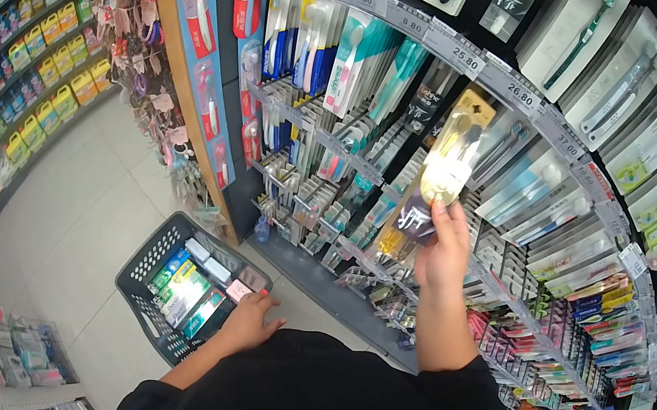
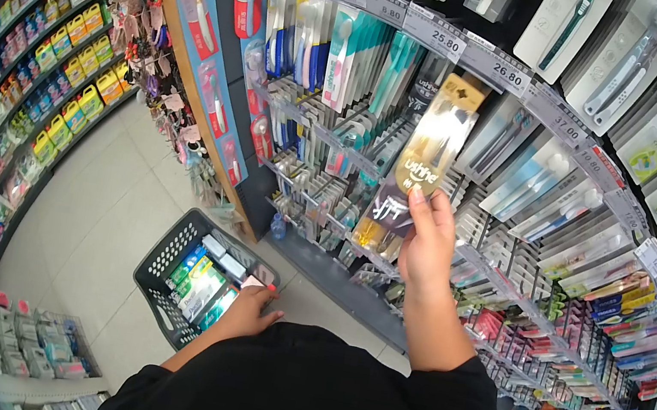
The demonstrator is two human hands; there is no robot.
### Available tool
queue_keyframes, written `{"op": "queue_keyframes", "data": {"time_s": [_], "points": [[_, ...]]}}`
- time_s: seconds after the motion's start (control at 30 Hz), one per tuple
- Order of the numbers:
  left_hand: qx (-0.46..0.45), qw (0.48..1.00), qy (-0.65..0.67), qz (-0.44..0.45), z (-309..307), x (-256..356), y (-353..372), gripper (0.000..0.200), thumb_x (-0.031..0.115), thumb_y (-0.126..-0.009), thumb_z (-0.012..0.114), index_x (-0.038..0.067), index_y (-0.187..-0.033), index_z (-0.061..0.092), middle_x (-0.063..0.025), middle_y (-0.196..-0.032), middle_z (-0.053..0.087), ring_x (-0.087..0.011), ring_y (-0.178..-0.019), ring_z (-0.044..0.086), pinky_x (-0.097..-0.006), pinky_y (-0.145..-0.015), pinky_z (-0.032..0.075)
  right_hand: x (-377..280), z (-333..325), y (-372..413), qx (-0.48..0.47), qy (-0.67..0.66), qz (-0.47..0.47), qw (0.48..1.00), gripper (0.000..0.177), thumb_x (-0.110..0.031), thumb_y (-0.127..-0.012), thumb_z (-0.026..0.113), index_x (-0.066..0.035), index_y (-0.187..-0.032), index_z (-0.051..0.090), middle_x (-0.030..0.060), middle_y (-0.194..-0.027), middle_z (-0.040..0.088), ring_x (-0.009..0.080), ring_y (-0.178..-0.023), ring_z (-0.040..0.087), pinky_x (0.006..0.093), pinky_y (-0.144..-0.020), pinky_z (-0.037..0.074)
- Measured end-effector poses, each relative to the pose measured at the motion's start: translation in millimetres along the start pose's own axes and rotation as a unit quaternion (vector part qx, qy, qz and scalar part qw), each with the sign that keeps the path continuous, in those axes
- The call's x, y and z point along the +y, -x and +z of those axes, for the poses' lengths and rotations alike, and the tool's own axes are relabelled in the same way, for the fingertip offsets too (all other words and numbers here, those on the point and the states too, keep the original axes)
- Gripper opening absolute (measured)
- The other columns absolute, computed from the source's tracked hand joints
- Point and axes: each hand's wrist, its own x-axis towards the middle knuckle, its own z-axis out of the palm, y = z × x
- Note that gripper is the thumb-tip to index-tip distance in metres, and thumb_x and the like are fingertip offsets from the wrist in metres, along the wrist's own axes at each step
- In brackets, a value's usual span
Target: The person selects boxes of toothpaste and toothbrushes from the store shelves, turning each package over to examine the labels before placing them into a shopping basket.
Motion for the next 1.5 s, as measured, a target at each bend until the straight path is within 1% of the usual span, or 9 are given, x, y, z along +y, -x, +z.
{"op": "queue_keyframes", "data": {"time_s": [0.23,0.33,0.43,0.57,0.73,0.83,1.0,1.37,1.5], "points": [[0.007,1.0,-0.018,0.007,-2,3,3,0.039,0.027,-0.076,0.066,0.002,-0.106,0.058,-0.0186,-0.11,0.055,-0.0356,-0.107,0.049,-0.0412,-0.092,0.039,41,-12,37,-0.043,-0.011,0.119,0.992,0.021,-0.012,-0.09,0.052,0.0,-0.108,0.051,0.0069,-0.103,0.06,0.012,-0.091,0.058,0.0274,-0.082,0.045],[0.073,0.994,0.008,0.081,-6,11,5,0.035,0.023,-0.078,0.065,0.003,-0.105,0.058,-0.0153,-0.11,0.055,-0.033,-0.105,0.051,-0.0396,-0.091,0.04,53,-12,54,-0.062,-0.016,0.172,0.983,0.022,-0.012,-0.09,0.052,-0.001,-0.109,0.051,0.0061,-0.102,0.06,0.0119,-0.093,0.057,0.0265,-0.082,0.044],[0.082,0.981,0.126,0.119,-22,39,1,0.029,0.018,-0.08,0.063,0.003,-0.105,0.057,-0.0134,-0.107,0.056,-0.0302,-0.102,0.053,-0.0367,-0.088,0.041,62,-7,67,-0.076,-0.036,0.219,0.972,0.028,-0.014,-0.088,0.054,-0.001,-0.113,0.05,0.005,-0.105,0.059,0.0129,-0.096,0.055,0.0291,-0.085,0.042],[-0.061,0.938,0.323,0.108,-46,71,-3,0.033,0.009,-0.086,0.055,-0.002,-0.117,0.048,-0.01,-0.109,0.054,-0.0168,-0.099,0.054,-0.0284,-0.088,0.04,73,-3,81,-0.095,-0.053,0.243,0.964,0.027,-0.014,-0.09,0.052,-0.001,-0.113,0.049,0.0064,-0.107,0.057,0.0125,-0.097,0.055,0.0281,-0.085,0.043],[-0.036,0.892,0.44,0.097,-29,67,-2,0.041,0.01,-0.083,0.063,-0.001,-0.119,0.047,-0.0058,-0.1,0.059,-0.0125,-0.089,0.057,-0.0271,-0.079,0.045,73,5,87,-0.117,-0.049,0.229,0.965,0.026,-0.01,-0.09,0.053,0.0,-0.113,0.048,0.0059,-0.107,0.057,0.0107,-0.098,0.053,0.0269,-0.088,0.04],[-0.014,0.913,0.398,0.095,-27,65,0,0.041,0.01,-0.08,0.066,-0.001,-0.116,0.049,-0.0058,-0.101,0.059,-0.0116,-0.089,0.057,-0.0264,-0.078,0.045,75,3,90,-0.135,-0.026,0.214,0.967,0.025,-0.009,-0.089,0.053,0.0,-0.112,0.048,0.006,-0.105,0.057,0.0105,-0.097,0.053,0.0267,-0.088,0.04],[0.003,0.928,0.365,0.075,-27,69,2,0.032,0.01,-0.079,0.067,-0.001,-0.106,0.054,-0.0019,-0.082,0.063,-0.0094,-0.078,0.058,-0.0251,-0.076,0.045,76,3,95,-0.134,0.009,0.207,0.969,0.018,-0.009,-0.087,0.057,-0.002,-0.103,0.05,0.0045,-0.099,0.059,0.0087,-0.09,0.054,0.0246,-0.082,0.043],[-0.025,0.924,0.369,0.101,-23,65,3,0.03,0.008,-0.076,0.07,0.0,-0.1,0.054,-0.002,-0.083,0.058,-0.0082,-0.078,0.054,-0.0239,-0.075,0.044,75,-1,101,-0.146,0.027,0.186,0.971,0.012,-0.009,-0.086,0.058,-0.005,-0.091,0.048,0.002,-0.087,0.057,0.0056,-0.08,0.054,0.0226,-0.072,0.044],[-0.03,0.927,0.359,0.103,-20,62,2,0.033,0.009,-0.075,0.072,0.001,-0.101,0.054,-0.0028,-0.085,0.057,-0.009,-0.079,0.054,-0.0239,-0.073,0.044,79,-12,103,-0.175,0.031,0.185,0.966,0.024,-0.009,-0.084,0.059,-0.001,-0.104,0.047,0.0072,-0.101,0.057,0.0122,-0.094,0.056,0.0295,-0.085,0.044]]}}
